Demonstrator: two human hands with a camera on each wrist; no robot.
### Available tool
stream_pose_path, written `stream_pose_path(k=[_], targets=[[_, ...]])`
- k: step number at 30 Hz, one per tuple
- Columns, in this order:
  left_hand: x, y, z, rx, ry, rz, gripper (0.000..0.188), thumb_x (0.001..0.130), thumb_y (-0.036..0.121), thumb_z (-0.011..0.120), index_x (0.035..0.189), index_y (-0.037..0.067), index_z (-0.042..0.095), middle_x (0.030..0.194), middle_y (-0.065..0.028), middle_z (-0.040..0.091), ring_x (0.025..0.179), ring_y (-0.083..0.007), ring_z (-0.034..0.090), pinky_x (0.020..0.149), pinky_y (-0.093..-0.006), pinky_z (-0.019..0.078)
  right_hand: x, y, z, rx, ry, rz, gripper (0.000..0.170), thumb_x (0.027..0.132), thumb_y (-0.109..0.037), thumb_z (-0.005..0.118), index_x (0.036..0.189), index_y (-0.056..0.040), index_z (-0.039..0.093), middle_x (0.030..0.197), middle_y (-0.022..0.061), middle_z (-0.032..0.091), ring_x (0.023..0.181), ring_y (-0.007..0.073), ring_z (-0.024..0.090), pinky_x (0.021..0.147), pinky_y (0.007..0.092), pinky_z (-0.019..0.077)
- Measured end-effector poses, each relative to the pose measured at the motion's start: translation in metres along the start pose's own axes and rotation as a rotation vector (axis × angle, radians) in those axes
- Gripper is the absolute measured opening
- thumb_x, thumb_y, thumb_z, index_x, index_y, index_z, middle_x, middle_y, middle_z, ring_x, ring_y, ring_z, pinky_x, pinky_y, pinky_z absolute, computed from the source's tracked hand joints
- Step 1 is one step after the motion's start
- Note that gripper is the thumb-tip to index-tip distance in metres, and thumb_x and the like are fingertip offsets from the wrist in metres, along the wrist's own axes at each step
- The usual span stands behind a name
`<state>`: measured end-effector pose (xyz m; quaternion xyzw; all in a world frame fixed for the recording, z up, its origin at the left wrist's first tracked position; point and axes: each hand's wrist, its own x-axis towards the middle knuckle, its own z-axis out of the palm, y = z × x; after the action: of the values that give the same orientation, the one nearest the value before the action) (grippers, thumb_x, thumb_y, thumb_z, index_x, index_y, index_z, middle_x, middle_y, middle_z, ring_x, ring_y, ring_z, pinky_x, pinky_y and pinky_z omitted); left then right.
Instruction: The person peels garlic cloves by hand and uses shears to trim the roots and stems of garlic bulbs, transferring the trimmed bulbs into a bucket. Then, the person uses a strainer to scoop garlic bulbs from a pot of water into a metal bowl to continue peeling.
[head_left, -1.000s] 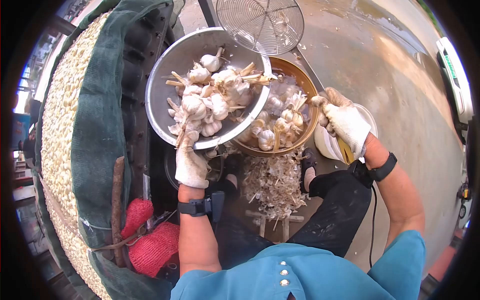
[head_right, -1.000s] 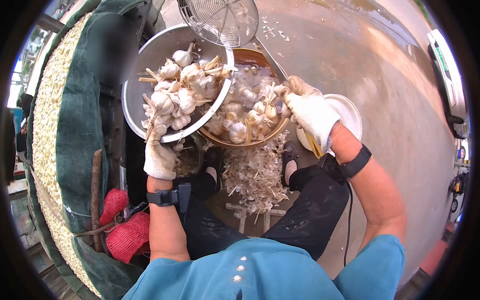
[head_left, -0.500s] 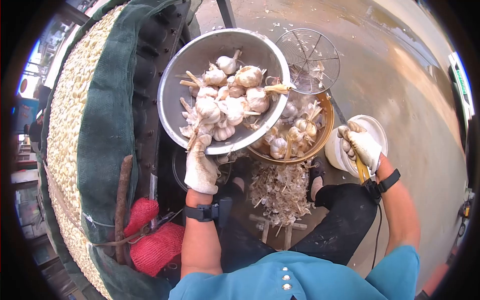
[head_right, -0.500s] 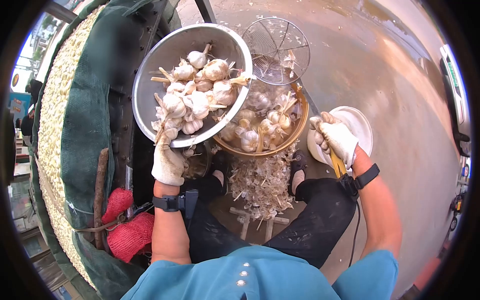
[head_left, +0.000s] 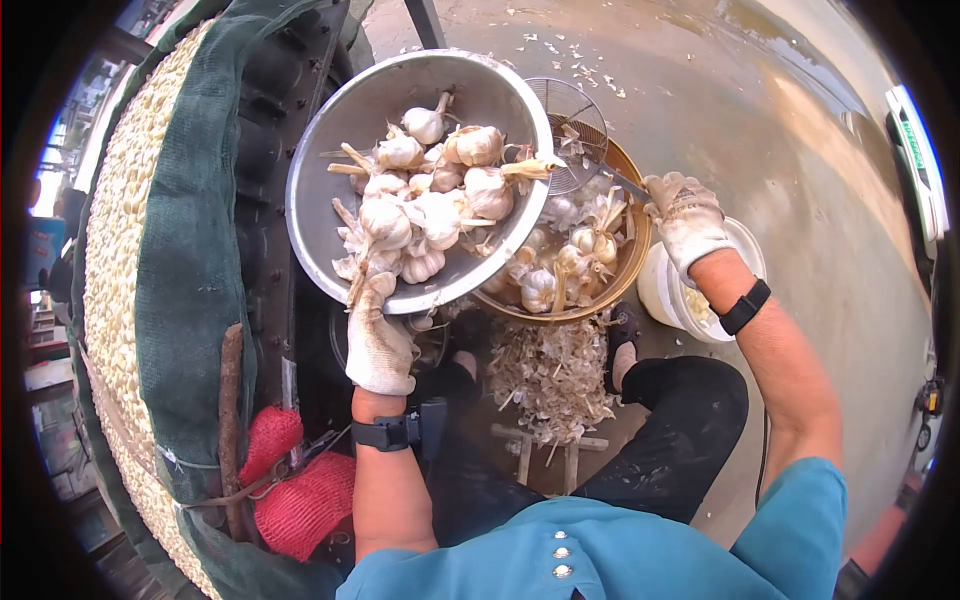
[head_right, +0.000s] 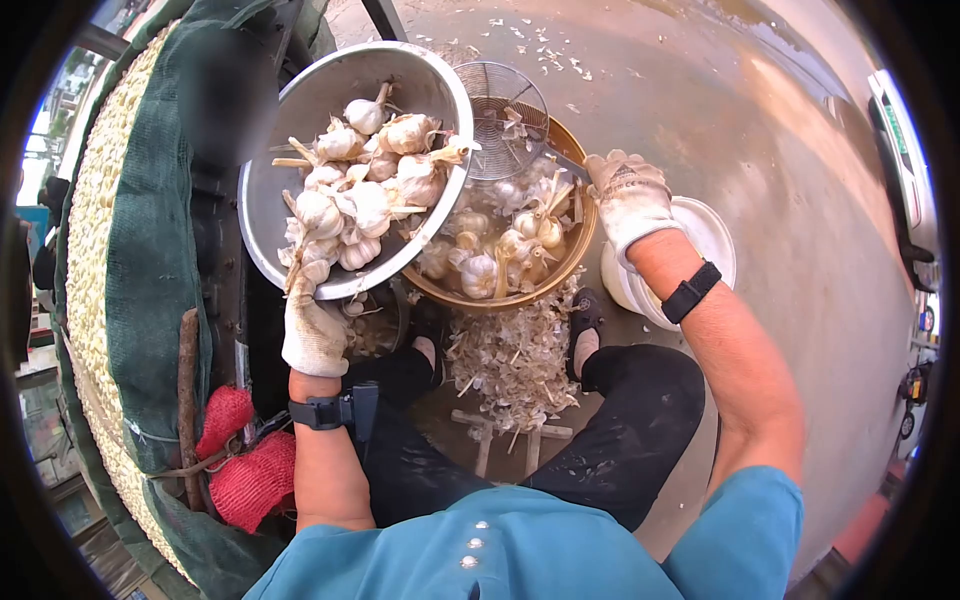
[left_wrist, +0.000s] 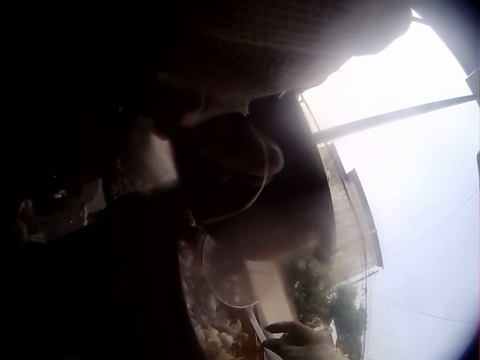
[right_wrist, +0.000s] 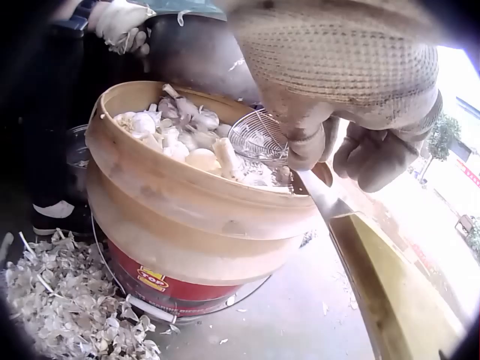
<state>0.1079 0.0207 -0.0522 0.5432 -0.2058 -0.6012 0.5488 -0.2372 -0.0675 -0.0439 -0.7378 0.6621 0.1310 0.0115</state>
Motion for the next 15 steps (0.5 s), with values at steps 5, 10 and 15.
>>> stream_pose_path(k=[5,10,15], targets=[[-0.003,0.003,0.007,-0.024,0.024,0.016,0.043,0.086,0.022,0.051,0.127,0.009,0.050,0.101,-0.0068,0.065,0.074,-0.0147,0.065,0.047,-0.0228,0.0474,0.008,-0.026,0.005,-0.036,-0.118,-0.239,0.025,0.087,-0.018,0.054,0.112,-0.0185,0.060,0.099,0.0113,0.065,0.092,0.0291,0.065,0.075,0.0413,0.0528],[-0.001,0.002,0.004,-0.015,0.031,-0.001,0.043,0.086,0.021,0.051,0.127,0.009,0.049,0.101,-0.0071,0.065,0.074,-0.0149,0.065,0.047,-0.0230,0.0474,0.031,-0.042,0.020,-0.119,-0.215,-0.211,0.023,0.089,-0.016,0.051,0.108,-0.0156,0.064,0.095,0.0090,0.069,0.090,0.0251,0.068,0.072,0.0402,0.0546],[0.000,0.003,0.002,-0.016,-0.015,-0.008,0.043,0.086,0.022,0.050,0.127,0.008,0.049,0.101,-0.0065,0.064,0.075,-0.0145,0.064,0.047,-0.0227,0.0475,0.029,-0.033,0.021,-0.198,-0.223,-0.273,0.017,0.084,-0.014,0.055,0.098,-0.0122,0.066,0.094,0.0097,0.069,0.089,0.0265,0.068,0.072,0.0406,0.0545]])
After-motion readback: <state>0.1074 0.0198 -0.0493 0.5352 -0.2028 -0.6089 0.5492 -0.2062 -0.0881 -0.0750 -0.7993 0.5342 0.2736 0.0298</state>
